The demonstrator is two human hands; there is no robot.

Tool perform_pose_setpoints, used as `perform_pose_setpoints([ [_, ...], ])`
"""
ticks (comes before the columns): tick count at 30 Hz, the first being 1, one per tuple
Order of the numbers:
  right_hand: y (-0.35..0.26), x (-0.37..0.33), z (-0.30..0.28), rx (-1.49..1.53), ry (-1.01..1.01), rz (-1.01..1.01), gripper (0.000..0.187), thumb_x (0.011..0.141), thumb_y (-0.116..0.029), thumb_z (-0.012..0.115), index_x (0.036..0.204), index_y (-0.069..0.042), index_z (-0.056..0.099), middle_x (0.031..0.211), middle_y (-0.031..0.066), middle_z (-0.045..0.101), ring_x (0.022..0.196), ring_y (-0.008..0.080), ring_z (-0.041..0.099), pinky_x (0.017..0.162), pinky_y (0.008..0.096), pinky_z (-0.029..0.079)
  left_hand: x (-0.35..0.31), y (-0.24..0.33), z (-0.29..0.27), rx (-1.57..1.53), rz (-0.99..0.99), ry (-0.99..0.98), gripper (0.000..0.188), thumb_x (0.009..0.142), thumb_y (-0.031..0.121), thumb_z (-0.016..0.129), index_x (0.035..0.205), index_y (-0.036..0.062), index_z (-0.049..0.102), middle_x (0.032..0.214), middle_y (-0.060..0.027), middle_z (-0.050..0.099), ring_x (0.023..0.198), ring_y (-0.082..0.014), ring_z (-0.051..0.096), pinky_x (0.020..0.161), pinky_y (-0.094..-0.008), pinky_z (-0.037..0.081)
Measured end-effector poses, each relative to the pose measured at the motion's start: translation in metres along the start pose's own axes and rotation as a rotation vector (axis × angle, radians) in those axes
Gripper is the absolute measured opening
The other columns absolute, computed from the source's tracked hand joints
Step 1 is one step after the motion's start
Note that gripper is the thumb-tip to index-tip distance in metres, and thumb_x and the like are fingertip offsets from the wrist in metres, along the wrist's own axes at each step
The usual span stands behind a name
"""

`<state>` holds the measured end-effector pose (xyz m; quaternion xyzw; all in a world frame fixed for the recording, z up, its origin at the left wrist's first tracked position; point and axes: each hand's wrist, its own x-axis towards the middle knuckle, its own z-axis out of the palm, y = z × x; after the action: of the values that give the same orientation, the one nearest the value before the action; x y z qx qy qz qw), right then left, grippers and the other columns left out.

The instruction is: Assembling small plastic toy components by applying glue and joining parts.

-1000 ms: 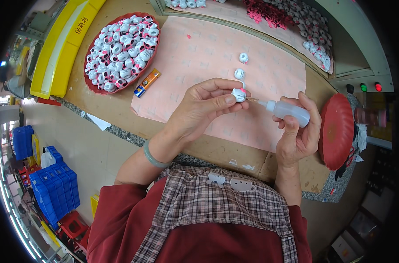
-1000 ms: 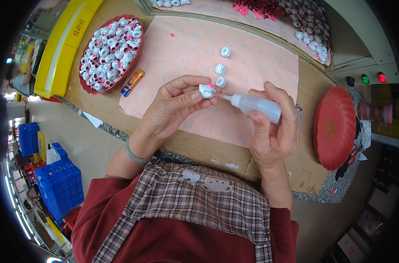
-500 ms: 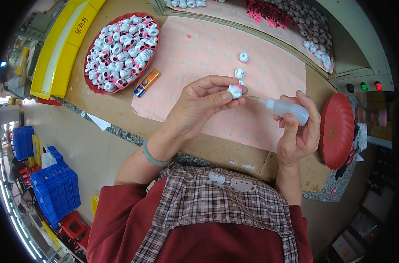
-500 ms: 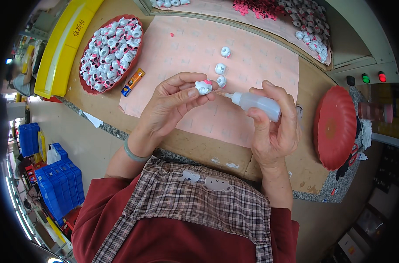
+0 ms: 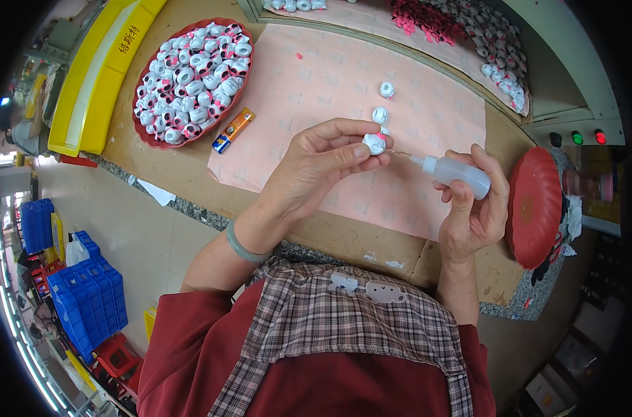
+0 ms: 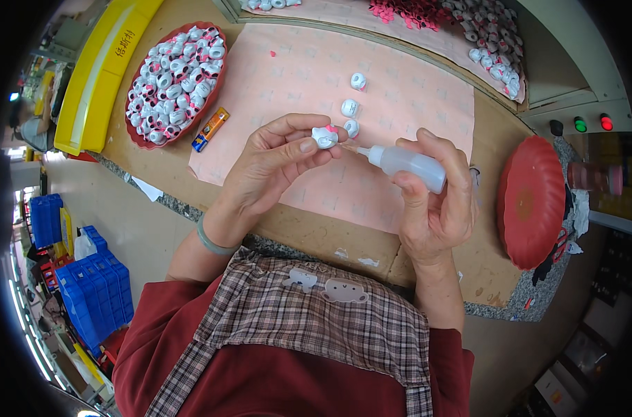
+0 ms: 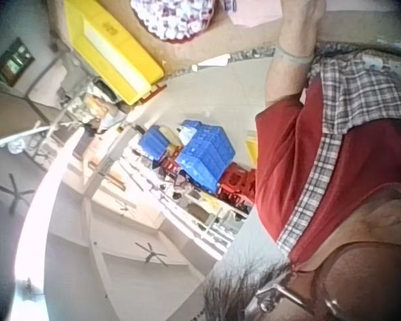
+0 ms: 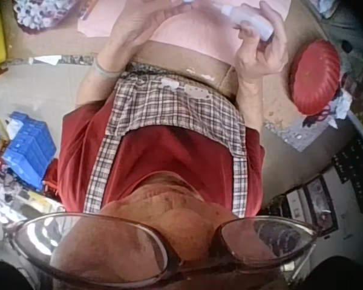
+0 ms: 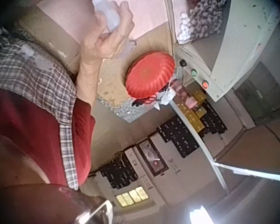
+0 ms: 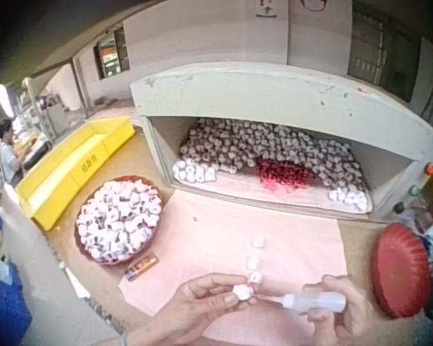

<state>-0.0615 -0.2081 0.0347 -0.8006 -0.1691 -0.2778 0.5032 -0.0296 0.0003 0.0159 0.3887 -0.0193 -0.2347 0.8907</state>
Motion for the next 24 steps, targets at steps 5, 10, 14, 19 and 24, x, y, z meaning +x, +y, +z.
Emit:
perform_pose_setpoints([
  [5,0.0004,0.0011,-0.0002,-0.030,-0.031,-0.003,0.034,0.091,-0.013,0.055,0.118,0.005,0.048,0.092,0.0188,0.062,0.062,0.0129,0.056,0.052,0.0202,0.044,0.0010,-0.0018,-0.0027,-0.003,0.006,-0.002,0.029,0.088,0.006,0.057,0.116,-0.0008,0.055,0.111,-0.0183,0.060,0.098,-0.0218,0.062,0.088,-0.0292,0.050],
  [10,0.0012,0.0017,0.0006,-0.002,-0.049,0.006,0.034,0.091,-0.014,0.055,0.118,0.005,0.049,0.092,0.0185,0.062,0.062,0.0129,0.056,0.052,0.0201,0.044,0.0016,-0.0031,-0.0029,0.014,-0.001,0.026,0.029,0.088,0.006,0.057,0.115,-0.0012,0.056,0.112,-0.0192,0.060,0.099,-0.0216,0.062,0.088,-0.0290,0.051],
  [14,0.0011,0.0022,0.0035,0.068,-0.044,0.030,0.034,0.091,-0.014,0.055,0.118,0.005,0.049,0.092,0.0184,0.062,0.062,0.0132,0.056,0.051,0.0201,0.044,0.0020,-0.0038,-0.0020,0.031,-0.022,0.030,0.029,0.088,0.007,0.057,0.115,-0.0013,0.056,0.113,-0.0204,0.060,0.098,-0.0217,0.062,0.087,-0.0283,0.052],
  [19,0.0016,0.0011,0.0045,0.101,-0.031,0.034,0.035,0.091,-0.015,0.056,0.119,0.005,0.048,0.092,0.0186,0.062,0.062,0.0136,0.056,0.051,0.0202,0.043,0.0018,-0.0062,-0.0035,0.004,-0.049,0.008,0.030,0.088,0.007,0.057,0.116,-0.0016,0.056,0.113,-0.0216,0.059,0.097,-0.0223,0.063,0.085,-0.0276,0.052],
  [24,-0.0006,-0.0004,0.0048,0.072,-0.028,0.021,0.036,0.091,-0.016,0.056,0.119,0.004,0.048,0.092,0.0185,0.062,0.062,0.0139,0.057,0.050,0.0205,0.043,-0.0005,-0.0042,-0.0036,-0.039,-0.070,-0.006,0.030,0.088,0.007,0.056,0.117,-0.0024,0.056,0.111,-0.0207,0.060,0.095,-0.0229,0.063,0.086,-0.0286,0.052],
])
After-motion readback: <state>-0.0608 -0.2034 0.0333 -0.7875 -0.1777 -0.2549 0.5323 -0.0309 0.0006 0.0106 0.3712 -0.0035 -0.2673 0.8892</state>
